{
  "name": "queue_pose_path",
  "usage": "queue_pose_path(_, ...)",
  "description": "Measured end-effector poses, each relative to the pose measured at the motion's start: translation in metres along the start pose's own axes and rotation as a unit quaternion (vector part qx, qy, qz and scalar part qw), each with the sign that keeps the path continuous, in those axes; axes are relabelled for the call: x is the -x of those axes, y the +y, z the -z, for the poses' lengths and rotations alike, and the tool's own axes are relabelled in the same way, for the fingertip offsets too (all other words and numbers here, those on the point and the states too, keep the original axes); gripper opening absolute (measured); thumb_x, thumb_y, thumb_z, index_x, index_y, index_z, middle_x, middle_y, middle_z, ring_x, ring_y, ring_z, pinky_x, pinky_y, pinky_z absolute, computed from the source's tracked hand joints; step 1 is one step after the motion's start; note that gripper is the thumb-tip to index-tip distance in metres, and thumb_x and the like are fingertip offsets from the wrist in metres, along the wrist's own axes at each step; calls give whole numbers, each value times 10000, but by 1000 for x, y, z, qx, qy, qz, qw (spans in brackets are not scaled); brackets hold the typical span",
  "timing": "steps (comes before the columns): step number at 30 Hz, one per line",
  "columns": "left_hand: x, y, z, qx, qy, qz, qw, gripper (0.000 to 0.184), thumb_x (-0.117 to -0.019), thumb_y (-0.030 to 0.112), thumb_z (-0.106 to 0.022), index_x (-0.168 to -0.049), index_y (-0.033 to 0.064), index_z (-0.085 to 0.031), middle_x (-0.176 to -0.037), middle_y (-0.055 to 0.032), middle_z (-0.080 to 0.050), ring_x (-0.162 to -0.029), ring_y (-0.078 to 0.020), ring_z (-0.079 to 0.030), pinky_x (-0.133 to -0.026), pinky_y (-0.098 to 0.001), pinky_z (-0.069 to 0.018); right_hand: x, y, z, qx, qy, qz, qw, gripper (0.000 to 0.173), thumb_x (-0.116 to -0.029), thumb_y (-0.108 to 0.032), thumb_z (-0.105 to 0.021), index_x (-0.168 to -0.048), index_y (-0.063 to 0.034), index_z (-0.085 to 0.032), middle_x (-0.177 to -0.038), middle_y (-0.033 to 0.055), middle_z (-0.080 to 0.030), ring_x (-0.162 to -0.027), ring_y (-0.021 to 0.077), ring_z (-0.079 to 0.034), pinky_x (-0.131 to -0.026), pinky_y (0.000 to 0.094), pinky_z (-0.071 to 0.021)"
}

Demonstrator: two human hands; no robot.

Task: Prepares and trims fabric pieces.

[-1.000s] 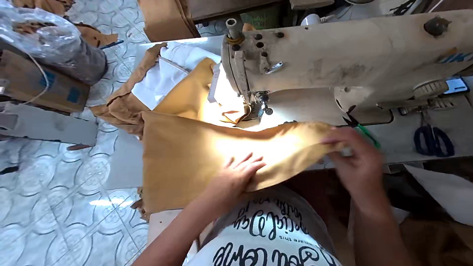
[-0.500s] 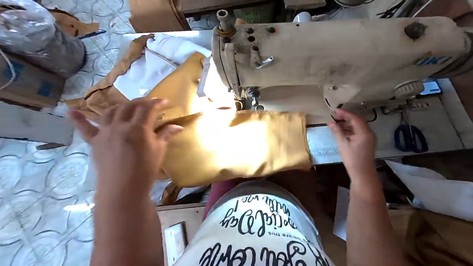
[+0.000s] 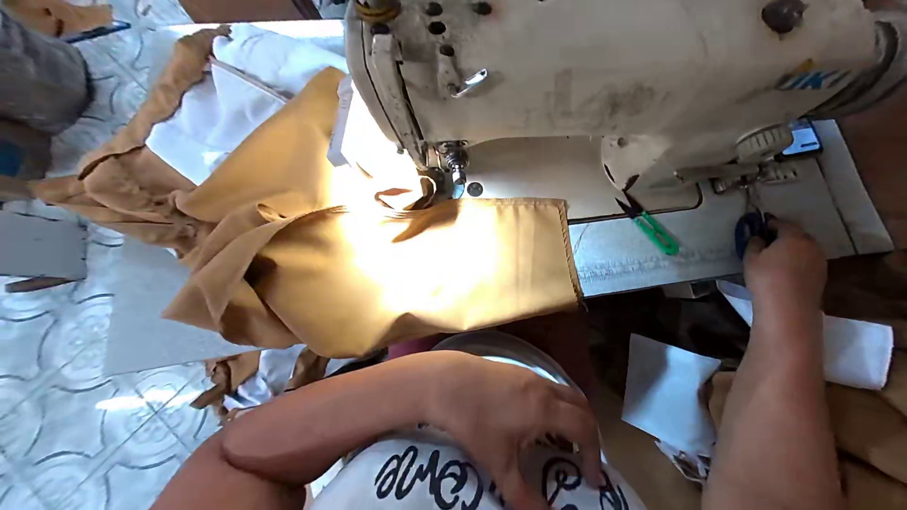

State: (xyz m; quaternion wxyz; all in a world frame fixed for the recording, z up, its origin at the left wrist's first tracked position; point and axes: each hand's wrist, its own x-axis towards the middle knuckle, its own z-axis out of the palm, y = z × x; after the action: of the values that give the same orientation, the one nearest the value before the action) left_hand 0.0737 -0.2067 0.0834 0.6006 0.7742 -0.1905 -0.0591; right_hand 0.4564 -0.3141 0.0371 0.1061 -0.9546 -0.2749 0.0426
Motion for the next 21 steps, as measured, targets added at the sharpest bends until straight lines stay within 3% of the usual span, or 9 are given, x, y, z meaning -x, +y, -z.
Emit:
queue_pose_path(2, -2, 6, 2, -85, -4, -17, 996, 313, -854, 238, -807, -1115, 93, -715, -1198, -102, -690, -1156, -257, -644, -955, -410, -542, -6, -2, 3, 3, -5, -6, 1000, 395, -1037, -156, -549, -1362, 66, -568, -1285, 397, -584, -1211, 604, -556, -952, 777, -428)
queue_pose_path(6, -9, 3, 1, -249, 19, -40, 968, 112, -927, 256, -699, -955, 148, -692, -1040, -36, -710, -1025, -242, -670, -818, -448, -535, -13, -3, 9, 20, -19, -13, 1000, 408, -1018, -187, -603, -1343, 58, -577, -1239, 383, -614, -1169, 588, -589, -935, 770, -444)
queue_pose_path(10, -6, -6, 12, -364, 94, -31, 926, 146, -997, 277, -563, -999, 178, -670, -1060, -11, -717, -1085, -224, -671, -1025, -501, -481, -19, 1, 16, 17, -37, -19, 999, 435, -996, -208, -653, -1295, 100, -586, -1213, 397, -615, -1174, 604, -572, -949, 786, -418)
queue_pose_path(13, 2, -11, 21, -350, 141, -19, 926, 151, -1018, 233, -537, -988, 161, -667, -1063, -18, -720, -1088, -210, -677, -1072, -503, -460, -22, 12, 18, -22, -50, -24, 998, 427, -983, -228, -668, -1234, 115, -627, -1179, 407, -619, -1136, 611, -578, -930, 801, -407)
queue_pose_path(15, 9, -26, 30, -352, 231, 13, 907, 204, -1018, 140, -506, -920, 119, -684, -1009, -42, -733, -1042, -206, -690, -1007, -439, -513, -17, 21, 20, -113, -74, -66, 989, 433, -1021, -266, -614, -1284, 78, -620, -1218, 358, -630, -1085, 508, -643, -919, 715, -486)
queue_pose_path(16, 13, -36, 36, -355, 259, 58, 897, 191, -976, 130, -519, -941, 113, -706, -1027, -38, -726, -1062, -202, -671, -1016, -454, -494, -7, 22, 21, -185, -77, -94, 975, 436, -1040, -289, -581, -1318, 46, -599, -1239, 294, -635, -1049, 399, -669, -907, 610, -533)
queue_pose_path(18, 19, -57, 41, -361, 252, 165, 883, 244, -988, 224, -551, -1169, 149, -697, -1258, -27, -676, -1279, -229, -583, -1118, -598, -384, 22, 15, 24, -359, -32, -137, 923, 367, -1051, -290, -554, -1319, -40, -572, -1123, 90, -653, -889, 157, -690, -780, 351, -596)
queue_pose_path(19, 19, -67, 37, -353, 250, 200, 879, 299, -1017, 287, -560, -1264, 164, -676, -1386, -24, -628, -1402, -260, -494, -1145, -676, -302, 37, 9, 25, -442, 2, -151, 884, 303, -1058, -254, -547, -1290, -61, -565, -1037, 29, -662, -827, 116, -709, -717, 298, -617)
queue_pose_path(21, 18, -89, 32, -380, 289, 236, 846, 371, -1036, 370, -541, -1344, 194, -650, -1499, 5, -561, -1493, -285, -392, -1113, -768, -245, 73, -8, 23, -548, 32, -141, 824, 206, -1095, -205, -450, -1254, -94, -520, -970, -26, -651, -793, 94, -699, -679, 265, -609)
